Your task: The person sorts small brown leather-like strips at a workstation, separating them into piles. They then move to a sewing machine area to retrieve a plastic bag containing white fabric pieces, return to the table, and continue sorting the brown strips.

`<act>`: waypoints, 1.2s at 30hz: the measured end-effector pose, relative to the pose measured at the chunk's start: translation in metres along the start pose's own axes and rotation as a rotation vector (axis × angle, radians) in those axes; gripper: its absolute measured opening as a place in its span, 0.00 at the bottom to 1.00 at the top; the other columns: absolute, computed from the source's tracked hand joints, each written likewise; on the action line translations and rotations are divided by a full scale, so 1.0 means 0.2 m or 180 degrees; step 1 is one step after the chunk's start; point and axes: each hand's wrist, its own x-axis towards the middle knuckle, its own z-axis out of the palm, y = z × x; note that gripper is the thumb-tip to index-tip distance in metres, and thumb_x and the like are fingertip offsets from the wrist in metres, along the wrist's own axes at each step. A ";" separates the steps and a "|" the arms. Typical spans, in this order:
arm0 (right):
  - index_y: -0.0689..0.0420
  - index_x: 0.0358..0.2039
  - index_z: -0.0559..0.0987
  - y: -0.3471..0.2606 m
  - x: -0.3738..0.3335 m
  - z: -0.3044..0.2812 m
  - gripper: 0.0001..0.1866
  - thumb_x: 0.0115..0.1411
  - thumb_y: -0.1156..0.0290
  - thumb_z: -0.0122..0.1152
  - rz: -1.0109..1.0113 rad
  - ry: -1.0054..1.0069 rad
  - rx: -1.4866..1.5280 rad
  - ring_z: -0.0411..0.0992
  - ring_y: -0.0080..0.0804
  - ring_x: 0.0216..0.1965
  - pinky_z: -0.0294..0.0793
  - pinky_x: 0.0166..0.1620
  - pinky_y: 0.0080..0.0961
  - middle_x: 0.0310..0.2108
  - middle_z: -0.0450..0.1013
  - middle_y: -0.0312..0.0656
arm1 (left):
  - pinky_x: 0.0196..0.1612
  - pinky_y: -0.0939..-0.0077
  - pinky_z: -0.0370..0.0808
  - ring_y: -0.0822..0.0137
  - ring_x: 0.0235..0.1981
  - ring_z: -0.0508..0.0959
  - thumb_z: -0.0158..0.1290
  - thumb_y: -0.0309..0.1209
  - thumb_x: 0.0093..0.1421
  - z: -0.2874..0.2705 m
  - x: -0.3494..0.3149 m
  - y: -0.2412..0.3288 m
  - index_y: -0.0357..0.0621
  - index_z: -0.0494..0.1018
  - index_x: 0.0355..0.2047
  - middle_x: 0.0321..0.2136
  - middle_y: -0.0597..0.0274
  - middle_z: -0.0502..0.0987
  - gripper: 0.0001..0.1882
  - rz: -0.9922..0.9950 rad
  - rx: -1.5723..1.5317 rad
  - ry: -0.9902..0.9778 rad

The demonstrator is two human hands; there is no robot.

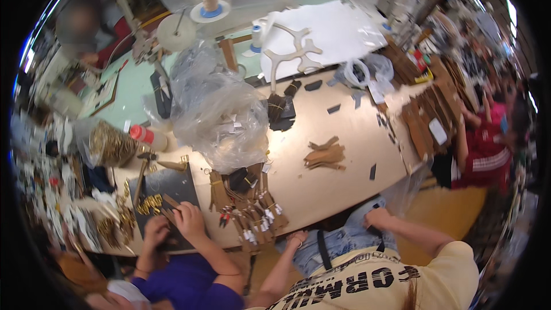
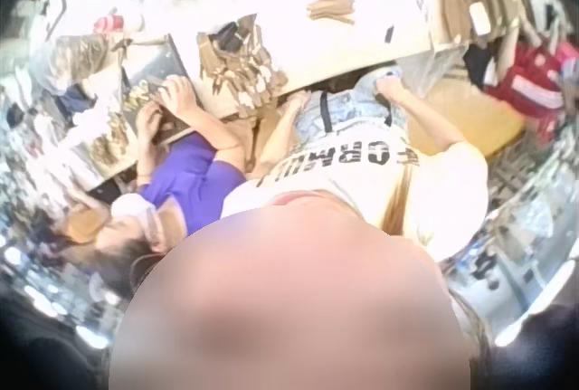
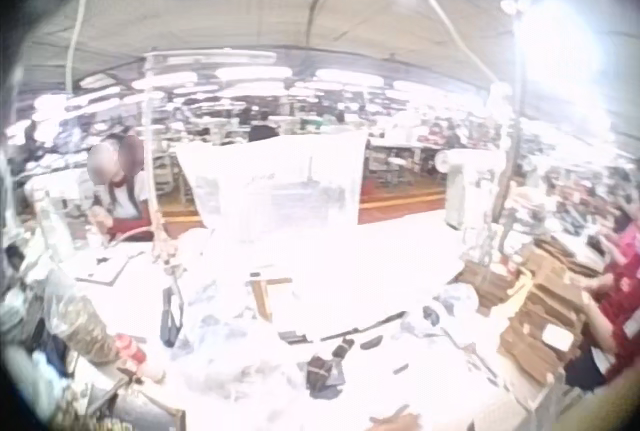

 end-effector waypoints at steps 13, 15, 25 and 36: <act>0.58 0.45 0.77 -0.04 0.29 -0.44 0.15 0.62 0.64 0.55 -0.2161 0.0167 0.0641 0.75 0.51 0.41 0.73 0.46 0.41 0.38 0.77 0.50 | 0.65 0.53 0.55 0.50 0.65 0.59 0.34 0.59 0.62 0.04 0.26 0.24 0.51 0.61 0.63 0.65 0.52 0.58 0.36 0.0310 0.0456 0.1373; 0.58 0.44 0.77 -0.11 0.28 -0.53 0.14 0.62 0.64 0.54 -0.2423 0.0403 0.0822 0.75 0.52 0.40 0.73 0.45 0.42 0.38 0.77 0.51 | 0.65 0.53 0.55 0.50 0.65 0.59 0.34 0.59 0.62 0.02 0.15 0.17 0.51 0.61 0.63 0.65 0.51 0.58 0.36 0.0357 0.0503 0.1420; 0.60 0.40 0.79 -0.23 0.33 -1.15 0.12 0.62 0.66 0.55 -0.2256 0.1544 0.1607 0.74 0.45 0.30 0.73 0.36 0.36 0.28 0.75 0.48 | 0.59 0.64 0.65 0.56 0.55 0.71 0.41 0.53 0.67 -0.29 -1.20 -0.07 0.42 0.68 0.57 0.55 0.51 0.71 0.30 0.0624 -0.1513 0.0050; 0.60 0.31 0.78 -0.07 -0.38 -1.54 0.07 0.58 0.69 0.58 -0.4462 0.2979 0.2781 0.72 0.34 0.27 0.73 0.37 0.27 0.30 0.76 0.42 | 0.49 0.71 0.72 0.62 0.42 0.76 0.46 0.31 0.65 -0.98 -1.59 0.88 0.35 0.70 0.36 0.45 0.46 0.76 0.10 0.6771 -0.3091 0.2227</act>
